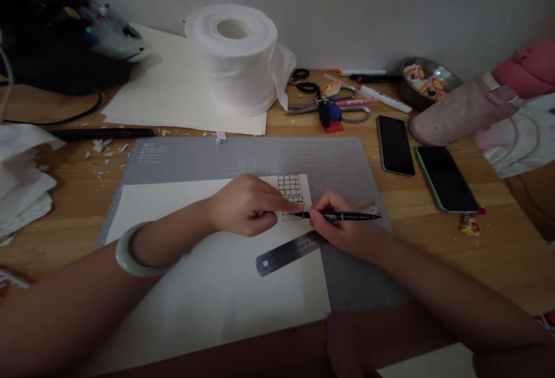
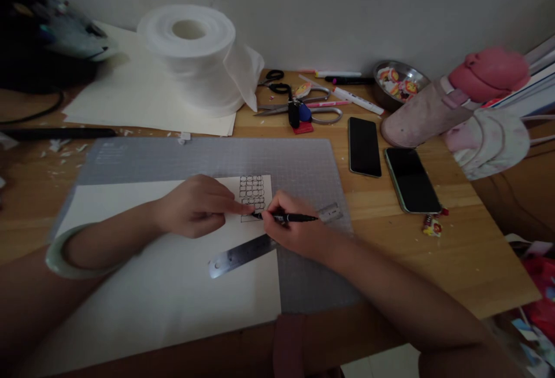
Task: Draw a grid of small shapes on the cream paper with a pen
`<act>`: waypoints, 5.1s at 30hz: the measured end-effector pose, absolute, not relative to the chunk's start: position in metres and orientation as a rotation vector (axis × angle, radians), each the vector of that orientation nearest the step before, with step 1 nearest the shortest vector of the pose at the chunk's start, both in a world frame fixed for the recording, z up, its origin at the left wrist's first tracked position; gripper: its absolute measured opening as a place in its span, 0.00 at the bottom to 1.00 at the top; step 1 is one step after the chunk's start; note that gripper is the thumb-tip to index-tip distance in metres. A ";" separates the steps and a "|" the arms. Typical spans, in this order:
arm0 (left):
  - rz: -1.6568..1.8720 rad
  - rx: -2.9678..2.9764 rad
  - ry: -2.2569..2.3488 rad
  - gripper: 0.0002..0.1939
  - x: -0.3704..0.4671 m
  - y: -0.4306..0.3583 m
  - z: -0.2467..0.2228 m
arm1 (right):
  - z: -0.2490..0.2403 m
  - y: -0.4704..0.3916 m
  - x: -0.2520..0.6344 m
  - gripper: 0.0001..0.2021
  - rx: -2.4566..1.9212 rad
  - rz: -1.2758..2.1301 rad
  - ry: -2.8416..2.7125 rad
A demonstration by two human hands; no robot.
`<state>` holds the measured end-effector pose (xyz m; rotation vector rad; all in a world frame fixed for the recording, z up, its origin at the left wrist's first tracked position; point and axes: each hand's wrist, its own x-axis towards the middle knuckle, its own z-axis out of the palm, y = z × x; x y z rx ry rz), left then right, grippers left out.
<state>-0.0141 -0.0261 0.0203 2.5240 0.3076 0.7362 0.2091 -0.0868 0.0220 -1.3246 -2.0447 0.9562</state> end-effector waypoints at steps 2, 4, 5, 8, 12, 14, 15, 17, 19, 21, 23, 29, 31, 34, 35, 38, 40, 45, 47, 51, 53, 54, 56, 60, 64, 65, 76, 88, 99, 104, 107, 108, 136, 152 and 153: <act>0.737 2.535 0.309 0.22 -0.014 -0.026 0.020 | 0.023 -0.088 0.209 0.07 -1.329 0.895 -2.065; 0.748 2.549 0.314 0.22 -0.014 -0.026 0.020 | 0.022 -0.089 0.209 0.07 -1.319 0.856 -2.079; 0.751 2.555 0.318 0.22 -0.014 -0.026 0.020 | 0.022 -0.090 0.209 0.07 -1.303 0.841 -2.088; 0.747 2.557 0.324 0.21 -0.014 -0.026 0.020 | 0.018 -0.092 0.210 0.06 -1.216 0.787 -2.131; 0.731 2.545 0.315 0.22 -0.015 -0.026 0.020 | 0.011 -0.096 0.208 0.07 -1.022 0.579 -2.302; 0.732 2.537 0.315 0.22 -0.015 -0.026 0.019 | 0.010 -0.097 0.205 0.08 -0.909 0.411 -2.379; 0.735 2.535 0.319 0.22 -0.015 -0.026 0.019 | 0.011 -0.098 0.204 0.08 -0.865 0.334 -2.401; 0.736 2.536 0.324 0.22 -0.015 -0.026 0.019 | 0.013 -0.100 0.201 0.07 -0.822 0.232 -2.425; 0.729 2.540 0.327 0.23 -0.015 -0.026 0.018 | 0.017 -0.100 0.198 0.07 -0.814 0.185 -2.456; 0.720 2.542 0.328 0.23 -0.015 -0.026 0.018 | 0.020 -0.101 0.197 0.08 -0.812 0.156 -2.481; 0.718 2.543 0.327 0.23 -0.015 -0.027 0.018 | 0.021 -0.100 0.195 0.09 -0.805 0.142 -2.496; 0.729 2.545 0.321 0.22 -0.014 -0.027 0.020 | 0.017 -0.102 0.192 0.10 -0.806 0.074 -2.523; 0.724 2.548 0.319 0.22 -0.014 -0.027 0.020 | 0.016 -0.103 0.193 0.10 -0.804 0.068 -2.517; 0.712 2.547 0.313 0.23 -0.015 -0.027 0.020 | 0.015 -0.104 0.195 0.10 -0.806 0.120 -2.513; 0.707 2.545 0.314 0.23 -0.015 -0.027 0.020 | 0.015 -0.104 0.196 0.10 -0.808 0.145 -2.512; 0.693 2.537 0.326 0.23 -0.015 -0.026 0.019 | 0.015 -0.105 0.196 0.10 -0.812 0.204 -2.505; 0.693 2.533 0.334 0.23 -0.015 -0.027 0.019 | 0.015 -0.105 0.196 0.10 -0.823 0.208 -2.502; 0.721 2.548 0.330 0.22 -0.015 -0.027 0.020 | 0.021 -0.103 0.201 0.08 -0.949 0.216 -2.432; 0.719 2.562 0.323 0.22 -0.014 -0.027 0.020 | 0.032 -0.095 0.205 0.08 -1.145 0.356 -2.314; 0.724 2.563 0.315 0.23 -0.014 -0.027 0.020 | 0.057 -0.056 0.205 0.11 -1.418 0.707 -2.008; 0.722 2.558 0.328 0.23 -0.015 -0.027 0.019 | 0.064 -0.032 0.195 0.15 -1.381 0.863 -2.069; 0.716 2.556 0.338 0.24 -0.016 -0.027 0.019 | 0.066 -0.020 0.188 0.13 -1.347 0.901 -2.096; 0.698 2.555 0.363 0.25 -0.016 -0.027 0.018 | 0.065 -0.001 0.172 0.10 -1.267 1.060 -2.213; 0.688 2.560 0.349 0.25 -0.017 -0.027 0.018 | 0.060 0.016 0.145 0.11 -1.156 1.175 -2.474; 0.729 2.606 0.324 0.23 -0.016 -0.027 0.018 | 0.057 0.017 0.138 0.15 -1.122 1.164 -2.612; 0.736 2.612 0.327 0.23 -0.016 -0.027 0.018 | 0.056 0.017 0.138 0.16 -1.130 1.160 -2.621; 0.790 2.684 0.294 0.22 -0.017 -0.028 0.017 | 0.038 0.016 0.142 0.14 -1.023 1.258 -2.601; 0.819 2.736 0.288 0.22 -0.017 -0.027 0.015 | 0.042 0.015 0.139 0.18 -1.131 1.164 -2.673; 0.832 2.712 0.276 0.23 -0.017 -0.028 0.016 | 0.044 0.015 0.139 0.15 -1.093 1.139 -2.751; 0.799 2.710 0.295 0.24 -0.018 -0.028 0.015 | 0.043 0.015 0.138 0.16 -1.118 1.144 -2.756; 0.784 2.707 0.295 0.25 -0.019 -0.028 0.014 | 0.042 0.015 0.138 0.16 -1.092 1.151 -2.759; 0.781 2.706 0.296 0.25 -0.019 -0.028 0.014 | 0.042 0.015 0.139 0.16 -1.095 1.153 -2.757; 0.768 2.665 0.325 0.25 -0.019 -0.028 0.016 | 0.038 0.016 0.138 0.16 -1.059 1.113 -2.749; 0.744 2.617 0.301 0.24 -0.018 -0.026 0.015 | 0.033 0.018 0.142 0.14 -1.067 1.299 -2.413; 0.738 2.617 0.303 0.24 -0.018 -0.026 0.015 | 0.031 0.019 0.143 0.14 -1.067 1.319 -2.328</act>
